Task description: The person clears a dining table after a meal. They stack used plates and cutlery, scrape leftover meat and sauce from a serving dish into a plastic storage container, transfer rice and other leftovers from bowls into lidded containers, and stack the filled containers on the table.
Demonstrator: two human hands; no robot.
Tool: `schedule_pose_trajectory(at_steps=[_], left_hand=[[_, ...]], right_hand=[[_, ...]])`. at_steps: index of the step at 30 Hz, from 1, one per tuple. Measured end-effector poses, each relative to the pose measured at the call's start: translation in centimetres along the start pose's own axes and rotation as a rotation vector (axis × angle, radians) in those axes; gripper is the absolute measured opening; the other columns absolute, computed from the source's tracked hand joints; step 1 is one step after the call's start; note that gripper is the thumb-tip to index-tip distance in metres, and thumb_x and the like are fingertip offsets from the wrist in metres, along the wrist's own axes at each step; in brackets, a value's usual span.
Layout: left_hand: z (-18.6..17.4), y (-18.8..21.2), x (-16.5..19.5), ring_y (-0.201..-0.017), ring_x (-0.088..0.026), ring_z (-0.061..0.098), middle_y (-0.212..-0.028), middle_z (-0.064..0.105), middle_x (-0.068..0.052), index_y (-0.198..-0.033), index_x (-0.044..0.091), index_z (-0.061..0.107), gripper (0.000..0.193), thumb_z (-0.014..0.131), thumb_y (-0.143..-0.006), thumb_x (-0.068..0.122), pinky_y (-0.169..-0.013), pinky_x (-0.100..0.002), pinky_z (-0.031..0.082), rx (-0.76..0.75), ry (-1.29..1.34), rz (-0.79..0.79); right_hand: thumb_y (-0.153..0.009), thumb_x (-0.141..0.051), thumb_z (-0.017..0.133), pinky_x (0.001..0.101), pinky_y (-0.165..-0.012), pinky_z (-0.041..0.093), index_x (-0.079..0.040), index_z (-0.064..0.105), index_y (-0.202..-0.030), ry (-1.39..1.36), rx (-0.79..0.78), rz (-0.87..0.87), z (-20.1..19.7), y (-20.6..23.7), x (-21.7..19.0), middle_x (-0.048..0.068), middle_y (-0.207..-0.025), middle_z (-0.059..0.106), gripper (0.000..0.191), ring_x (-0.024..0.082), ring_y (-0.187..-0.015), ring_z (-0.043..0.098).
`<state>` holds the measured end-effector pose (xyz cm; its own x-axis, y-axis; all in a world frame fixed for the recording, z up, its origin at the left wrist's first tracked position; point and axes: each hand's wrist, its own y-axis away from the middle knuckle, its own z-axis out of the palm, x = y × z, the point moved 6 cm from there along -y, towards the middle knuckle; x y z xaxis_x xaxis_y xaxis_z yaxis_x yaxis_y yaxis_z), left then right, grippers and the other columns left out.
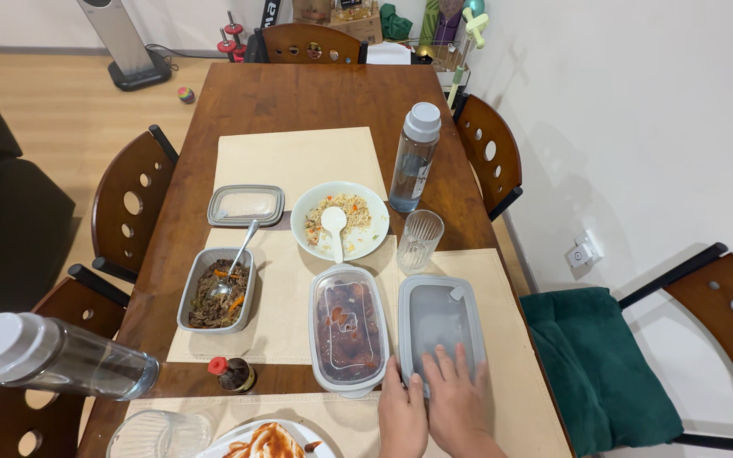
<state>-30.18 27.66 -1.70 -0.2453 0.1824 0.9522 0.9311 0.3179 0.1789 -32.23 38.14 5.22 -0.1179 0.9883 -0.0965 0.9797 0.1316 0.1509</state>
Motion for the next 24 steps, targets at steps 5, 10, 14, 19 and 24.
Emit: schedule_pose_trajectory(at_steps=[5, 10, 14, 19, 24], left_hand=[[-0.6, -0.2, 1.4, -0.114, -0.039, 0.067, -0.125, 0.068, -0.026, -0.142, -0.006, 0.045, 0.058, 0.055, -0.098, 0.030, -0.094, -0.043, 0.053, -0.006, 0.005, 0.016], [-1.2, -0.4, 2.0, -0.097, -0.037, 0.074, -0.101, 0.075, -0.024, -0.136, 0.000, 0.057, 0.048, 0.051, -0.100, 0.032, -0.086, -0.043, 0.055, -0.037, -0.004, -0.075], [-1.6, -0.5, 3.6, -0.094, -0.040, 0.071, -0.100, 0.074, -0.024, -0.130, 0.006, 0.065, 0.039, 0.056, -0.098, 0.026, -0.083, -0.045, 0.055, -0.006, -0.106, -0.041], [-1.7, -1.0, 4.1, -0.092, -0.038, 0.071, -0.097, 0.072, -0.023, -0.137, 0.016, 0.062, 0.048, 0.057, -0.090, 0.010, -0.086, -0.048, 0.054, -0.143, -0.469, -0.103], [-2.1, -1.4, 5.5, -0.088, -0.039, 0.071, -0.097, 0.073, -0.020, -0.128, 0.013, 0.067, 0.042, 0.058, -0.088, 0.008, -0.080, -0.050, 0.056, -0.117, -0.583, 0.036]], right_hand=[[-0.092, -0.032, 0.054, 0.0578, -0.108, 0.032, -0.009, 0.055, -0.139, 0.062, 0.242, -0.189, 2.8, -0.6, 0.7, 0.020, -0.145, 0.053, 0.052, 0.047, -0.133, 0.043], [-0.086, -0.035, 0.067, 0.0472, -0.097, 0.051, -0.002, 0.062, -0.123, -0.028, 0.420, -0.357, 0.7, -0.7, 0.9, 0.025, -0.116, 0.070, 0.049, 0.045, -0.112, 0.065], [-0.092, -0.031, 0.069, 0.0386, -0.082, 0.058, -0.013, 0.067, -0.120, -0.367, 0.293, -0.092, -2.1, -0.6, 3.6, 0.018, -0.104, 0.075, 0.033, 0.034, -0.096, 0.072], [-0.101, -0.024, 0.060, 0.0424, -0.069, 0.057, -0.006, 0.068, -0.117, -0.773, 0.287, 0.286, -2.9, 0.4, 10.0, 0.019, -0.081, 0.069, 0.025, 0.034, -0.069, 0.069], [-0.100, -0.023, 0.054, 0.0380, -0.073, 0.062, -0.003, 0.048, -0.130, -1.802, 0.670, 0.494, 2.5, 0.4, 18.1, 0.006, -0.099, 0.068, 0.037, 0.020, -0.085, 0.073]])
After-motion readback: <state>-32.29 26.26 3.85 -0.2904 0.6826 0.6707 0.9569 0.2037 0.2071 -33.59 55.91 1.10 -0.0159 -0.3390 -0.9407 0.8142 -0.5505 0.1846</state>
